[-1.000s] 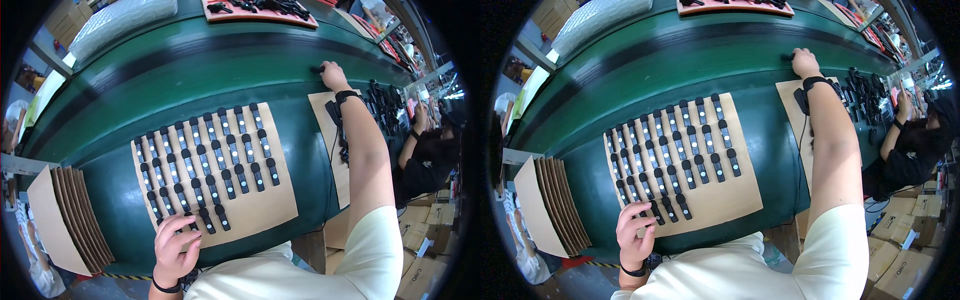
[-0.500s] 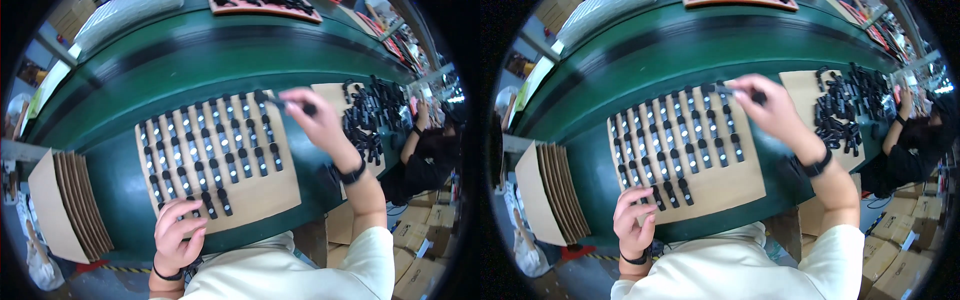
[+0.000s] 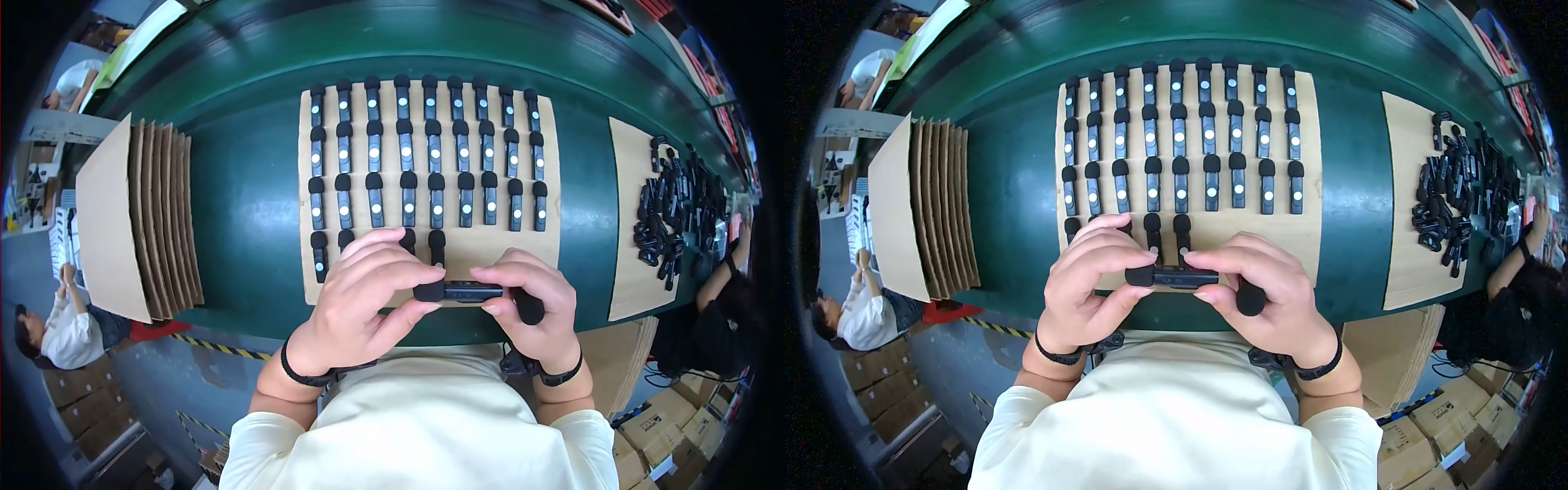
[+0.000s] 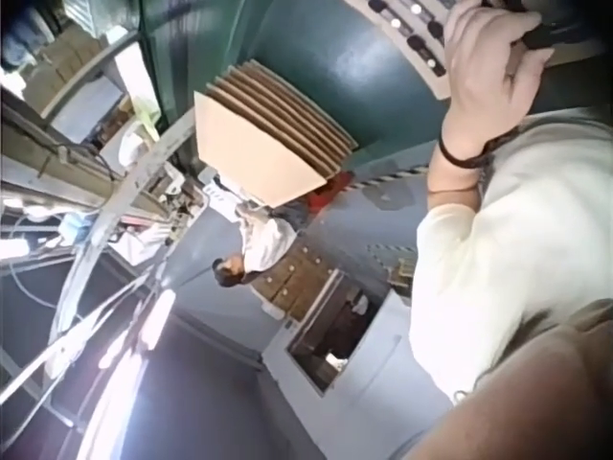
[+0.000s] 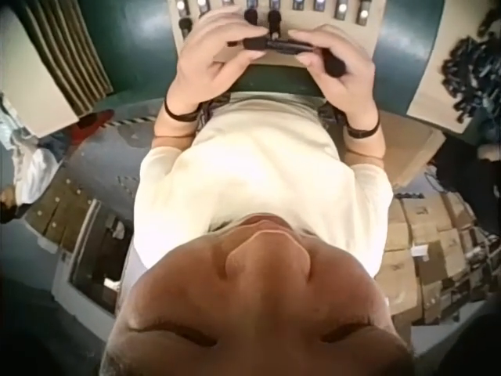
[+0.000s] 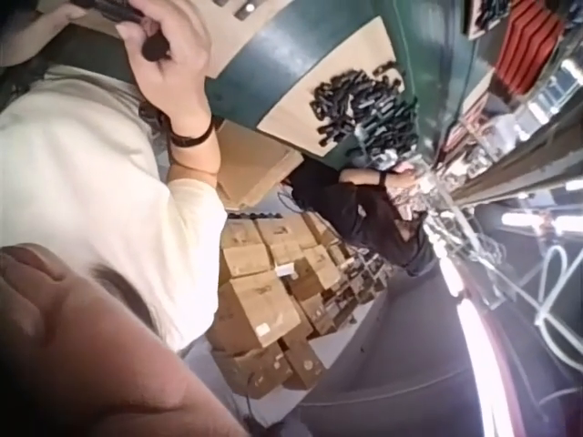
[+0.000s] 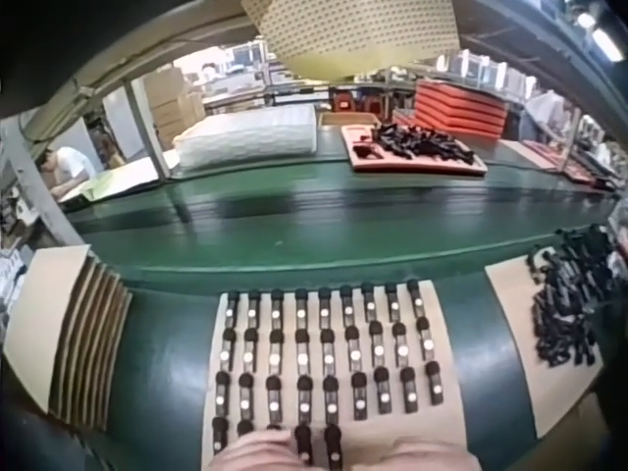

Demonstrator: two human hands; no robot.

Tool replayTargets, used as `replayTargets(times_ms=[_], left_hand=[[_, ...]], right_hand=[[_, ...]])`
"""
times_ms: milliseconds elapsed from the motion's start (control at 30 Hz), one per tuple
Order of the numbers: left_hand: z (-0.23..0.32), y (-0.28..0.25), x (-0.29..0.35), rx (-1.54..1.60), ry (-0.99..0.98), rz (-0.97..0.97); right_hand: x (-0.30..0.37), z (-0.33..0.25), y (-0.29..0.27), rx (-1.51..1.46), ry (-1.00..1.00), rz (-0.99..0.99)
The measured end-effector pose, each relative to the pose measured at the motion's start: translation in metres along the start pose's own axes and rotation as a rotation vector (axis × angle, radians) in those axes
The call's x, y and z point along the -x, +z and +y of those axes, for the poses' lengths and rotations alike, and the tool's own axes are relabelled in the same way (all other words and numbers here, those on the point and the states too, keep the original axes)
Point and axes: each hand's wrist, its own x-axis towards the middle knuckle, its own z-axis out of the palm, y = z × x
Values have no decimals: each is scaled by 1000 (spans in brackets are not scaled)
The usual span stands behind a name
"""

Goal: The person picks up microphones one at a time from a cardboard sheet, turns them over to press buttons, and arranges them in rows before replacing the sheet with a new one from a stack.

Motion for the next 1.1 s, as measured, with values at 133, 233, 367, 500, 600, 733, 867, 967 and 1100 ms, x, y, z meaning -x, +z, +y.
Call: replayTargets(times_ms=[133,233,367,500,600,733,867,967,1100], left_hand=[[0,1,5,47,-34,43],[5,3,3,67,-71,71],[3,4,1,43,-37,61],[0,4,0,31,-18,52],[0,3,0,37,-24,41],[-1,4,1,37,-26,46],[-3,5,1,76,-44,62],[-3,7,-1,96,-49,45],[-4,8,-2,95,-38,-2]], right_hand=[[0,-1,6,6,-17,27],[0,-2,8,39,-36,35],[0,4,10,88,-87,50],[-1,10,11,111,-159,52],[-2,12,11,128,-177,48],[-3,13,12,141,-203,48],[-4,14,12,136,-201,42],[-4,20,15,117,-296,49],[-2,17,19,41,-217,81]])
